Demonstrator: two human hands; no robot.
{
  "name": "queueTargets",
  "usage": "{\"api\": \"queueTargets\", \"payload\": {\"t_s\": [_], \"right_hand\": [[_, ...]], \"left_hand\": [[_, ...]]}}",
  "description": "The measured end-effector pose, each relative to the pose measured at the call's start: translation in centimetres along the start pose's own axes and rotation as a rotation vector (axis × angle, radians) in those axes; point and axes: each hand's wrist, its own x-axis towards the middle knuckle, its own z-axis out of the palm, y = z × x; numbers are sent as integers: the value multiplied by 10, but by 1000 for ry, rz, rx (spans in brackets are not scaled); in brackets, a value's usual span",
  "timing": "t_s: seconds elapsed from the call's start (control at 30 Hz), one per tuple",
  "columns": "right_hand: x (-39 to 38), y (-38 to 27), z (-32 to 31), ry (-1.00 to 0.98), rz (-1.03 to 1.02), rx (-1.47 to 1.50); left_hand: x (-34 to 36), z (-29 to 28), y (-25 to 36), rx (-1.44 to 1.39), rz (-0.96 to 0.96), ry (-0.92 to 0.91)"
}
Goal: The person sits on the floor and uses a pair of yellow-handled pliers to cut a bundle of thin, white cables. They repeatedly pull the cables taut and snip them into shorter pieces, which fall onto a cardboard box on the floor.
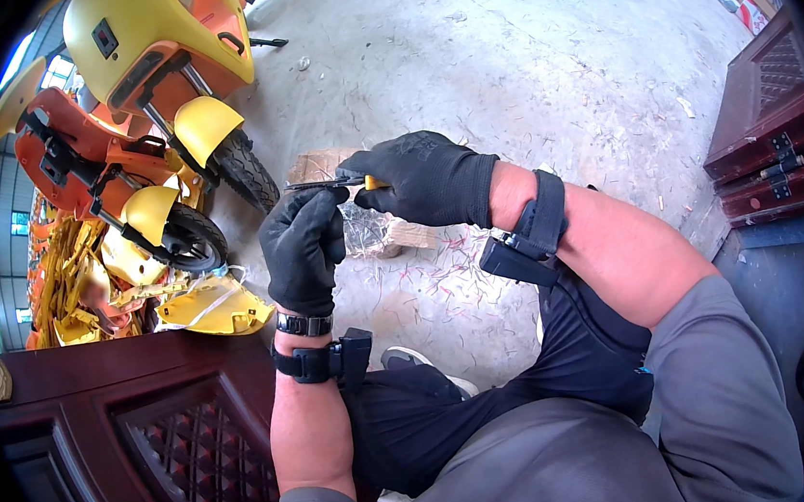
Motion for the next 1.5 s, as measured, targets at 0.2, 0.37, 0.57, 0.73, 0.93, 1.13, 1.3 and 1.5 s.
{"api": "queueTargets", "payload": {"t_s": [0.2, 0.37, 0.57, 0.73, 0.93, 1.13, 1.3, 1.5], "right_hand": [[0, -6, -2, -58, 90, 85], [1, -32, -30, -342, 476, 710], [1, -25, -28, -365, 459, 829], [3, -11, -18, -237, 301, 508], [4, 12, -7, -149, 138, 155], [7, 24, -5, -219, 176, 58], [7, 37, -1, -193, 158, -37], [6, 43, -5, -218, 205, -114]], "left_hand": [[-2, 1, -2, -51, 21, 39], [-7, 8, 4, -92, 134, 26], [-4, 0, 3, -138, 135, -35], [-3, 1, 1, -59, 57, 4], [0, 7, -5, 157, 95, 46], [-3, 10, -14, 258, 170, 13], [-2, 9, -29, 425, 362, -32], [-8, 24, -20, 204, 5, 14]]}}
